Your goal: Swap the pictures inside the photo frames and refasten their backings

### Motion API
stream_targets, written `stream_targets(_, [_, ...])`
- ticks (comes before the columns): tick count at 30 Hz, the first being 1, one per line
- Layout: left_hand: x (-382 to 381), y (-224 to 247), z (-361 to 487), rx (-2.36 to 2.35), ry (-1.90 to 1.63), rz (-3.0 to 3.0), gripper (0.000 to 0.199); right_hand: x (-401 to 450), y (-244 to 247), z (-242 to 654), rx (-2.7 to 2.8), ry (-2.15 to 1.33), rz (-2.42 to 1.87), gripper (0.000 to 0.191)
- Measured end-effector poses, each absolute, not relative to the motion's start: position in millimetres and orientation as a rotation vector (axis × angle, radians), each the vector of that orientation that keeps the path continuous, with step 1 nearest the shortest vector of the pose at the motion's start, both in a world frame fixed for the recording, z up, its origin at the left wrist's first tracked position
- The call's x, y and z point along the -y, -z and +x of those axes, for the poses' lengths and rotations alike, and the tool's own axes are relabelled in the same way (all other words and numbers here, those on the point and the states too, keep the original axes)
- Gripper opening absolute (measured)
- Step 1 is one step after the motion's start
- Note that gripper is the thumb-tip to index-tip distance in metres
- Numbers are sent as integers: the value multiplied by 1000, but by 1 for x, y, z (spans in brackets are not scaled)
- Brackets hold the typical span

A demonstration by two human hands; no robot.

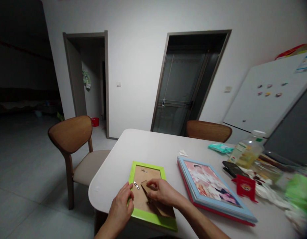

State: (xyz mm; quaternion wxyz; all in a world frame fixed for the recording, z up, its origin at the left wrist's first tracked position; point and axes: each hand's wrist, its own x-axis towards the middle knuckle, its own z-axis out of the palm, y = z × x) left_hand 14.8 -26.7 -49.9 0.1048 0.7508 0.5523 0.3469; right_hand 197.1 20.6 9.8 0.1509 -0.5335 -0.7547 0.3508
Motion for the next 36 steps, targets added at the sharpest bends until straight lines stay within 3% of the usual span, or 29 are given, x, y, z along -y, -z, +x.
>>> stream_targets(5, [28,49,15,-1643,-1015,2217,25,-12,-5,196,2332,-661,-1537,48])
stream_targets(8, [28,49,16,-1644,-1011,2218,25,-11,-8,193,2408,-502,-1593,42])
stream_targets(12, [31,45,15,-1612,-966,2224,23,-11,-12,194,2443,-576,-1554,39])
stream_targets(16, [41,38,15,-1543,-854,2229,6,-8,-8,198,2426,-493,-1581,39])
stream_targets(28, [45,38,14,-1445,-665,2247,36,5,-16,204,2427,-549,-1546,34])
stream_targets(36, [47,45,16,-1477,-676,2284,30,21,-15,209,2579,-456,-1407,35])
